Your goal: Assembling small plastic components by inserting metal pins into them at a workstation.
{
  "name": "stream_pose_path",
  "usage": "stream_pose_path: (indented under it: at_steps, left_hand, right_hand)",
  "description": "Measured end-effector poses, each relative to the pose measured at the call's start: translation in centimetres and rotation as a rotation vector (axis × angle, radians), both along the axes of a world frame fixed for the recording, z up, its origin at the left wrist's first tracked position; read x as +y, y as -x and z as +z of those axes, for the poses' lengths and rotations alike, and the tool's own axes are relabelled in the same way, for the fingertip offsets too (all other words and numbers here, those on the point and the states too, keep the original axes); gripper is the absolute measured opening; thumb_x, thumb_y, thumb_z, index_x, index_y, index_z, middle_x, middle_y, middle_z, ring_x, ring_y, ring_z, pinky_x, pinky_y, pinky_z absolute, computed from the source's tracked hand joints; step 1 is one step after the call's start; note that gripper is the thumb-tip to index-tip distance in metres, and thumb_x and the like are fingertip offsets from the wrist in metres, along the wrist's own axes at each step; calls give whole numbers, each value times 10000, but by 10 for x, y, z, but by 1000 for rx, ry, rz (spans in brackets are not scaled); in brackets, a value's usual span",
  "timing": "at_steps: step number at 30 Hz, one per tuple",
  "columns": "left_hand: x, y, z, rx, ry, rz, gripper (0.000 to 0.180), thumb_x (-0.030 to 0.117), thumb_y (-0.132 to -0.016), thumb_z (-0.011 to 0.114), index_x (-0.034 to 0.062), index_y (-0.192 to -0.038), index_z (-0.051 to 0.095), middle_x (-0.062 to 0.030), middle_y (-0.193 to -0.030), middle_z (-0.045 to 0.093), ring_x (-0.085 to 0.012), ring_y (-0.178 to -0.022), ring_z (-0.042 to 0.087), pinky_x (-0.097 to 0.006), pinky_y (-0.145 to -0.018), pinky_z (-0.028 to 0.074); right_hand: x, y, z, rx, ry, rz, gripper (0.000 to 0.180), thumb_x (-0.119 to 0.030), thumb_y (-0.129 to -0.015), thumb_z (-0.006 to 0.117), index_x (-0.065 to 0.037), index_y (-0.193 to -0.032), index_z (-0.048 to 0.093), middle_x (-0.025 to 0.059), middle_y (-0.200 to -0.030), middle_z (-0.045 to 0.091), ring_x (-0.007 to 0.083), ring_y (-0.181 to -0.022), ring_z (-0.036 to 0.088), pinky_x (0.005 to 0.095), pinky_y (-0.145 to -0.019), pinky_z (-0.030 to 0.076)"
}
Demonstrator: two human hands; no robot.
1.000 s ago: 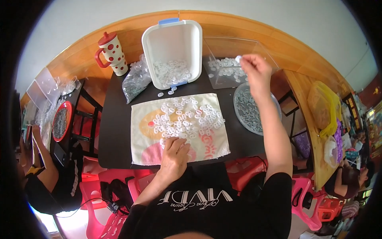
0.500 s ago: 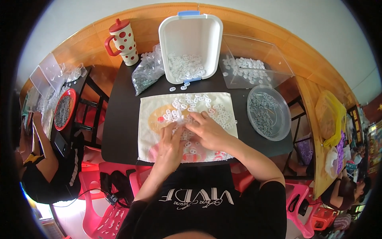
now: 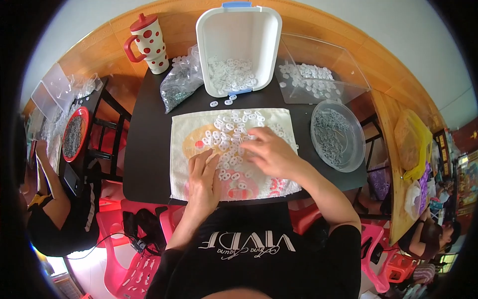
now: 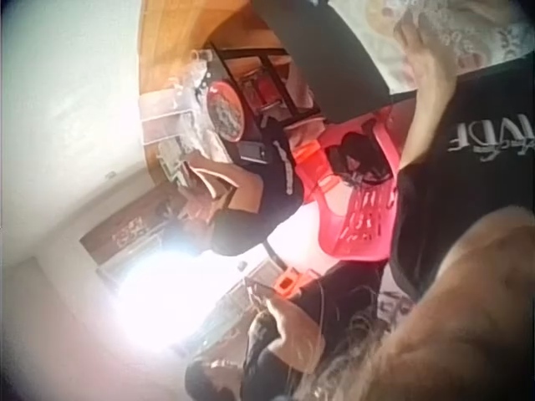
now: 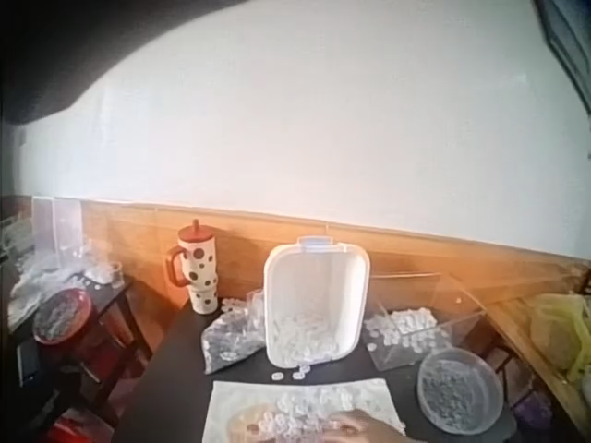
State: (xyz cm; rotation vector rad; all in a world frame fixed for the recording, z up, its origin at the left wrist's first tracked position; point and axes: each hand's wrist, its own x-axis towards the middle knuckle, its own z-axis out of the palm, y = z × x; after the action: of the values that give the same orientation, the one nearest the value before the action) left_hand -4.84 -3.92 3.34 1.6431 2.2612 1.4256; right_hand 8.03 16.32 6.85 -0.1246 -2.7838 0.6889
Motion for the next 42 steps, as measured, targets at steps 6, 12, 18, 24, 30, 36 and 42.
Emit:
stream_pose_path:
  at_steps: [6, 12, 18, 24, 30, 36, 42]
  left_hand:
    - [1, -1, -8, -5, -7, 12, 288, -82, -786, 620, -82, -1072, 652, -253, -1229, 582, -451, -1136, 530, -479, -944, 476]
    - [0, -1, -11, 2, -9, 13, 254, -77, -788, 635, -70, -1040, 666, -237, -1210, 599, -436, -1125, 541, -473, -943, 478]
    - [2, -1, -11, 0, -19, -1, 248, -81, -794, 632, -69, -1039, 667, -233, -1204, 601, -425, -1128, 542, -467, -945, 476]
    - [-1, -1, -14, 23, -28, -18, 280, -66, -768, 641, -69, -1047, 653, -261, -1217, 575, -466, -1121, 534, -490, -920, 497]
    - [2, -5, -6, 65, -84, 14, 241, -58, -794, 644, -48, -1030, 686, -214, -1119, 645, -407, -1083, 570, -446, -910, 491]
    - [17, -28, 6, -217, -234, -9, 291, -77, -775, 695, -16, -1060, 694, -152, -1014, 669, -305, -940, 635, -368, -785, 526]
    - [30, -34, -5, -526, -453, -151, 169, -122, -808, 704, -23, -943, 730, -118, -939, 677, -145, -838, 628, -239, -720, 496]
  right_hand:
    - [-8, 22, -12, -43, -153, 144, 381, -132, -753, 781, -82, -1119, 690, 149, -1304, 553, 344, -1077, 521, 423, -952, 452]
    - [9, 7, -13, 36, -17, 51, 249, -57, -777, 731, -59, -1025, 707, 128, -1232, 593, 340, -1059, 531, 430, -930, 454]
    - [0, 20, -19, 49, -165, -33, 147, -12, -783, 687, -36, -927, 706, 117, -1211, 589, 329, -1061, 528, 424, -896, 453]
    - [-10, 12, -19, 21, -205, -45, 115, -24, -775, 702, -42, -888, 697, 100, -1257, 567, 324, -1088, 514, 428, -897, 447]
    - [-9, 3, -27, 163, -92, -85, 108, -19, -782, 719, -44, -885, 699, 96, -1199, 595, 310, -1045, 542, 408, -873, 461]
    - [-44, -11, -14, 382, 961, -227, 71, -2, -885, 677, -3, -938, 725, 37, -917, 675, 115, -816, 606, 267, -748, 468]
    - [-69, -23, -17, 458, 1382, -217, 75, -21, -921, 666, 34, -913, 716, 16, -826, 676, 39, -758, 565, 216, -679, 445]
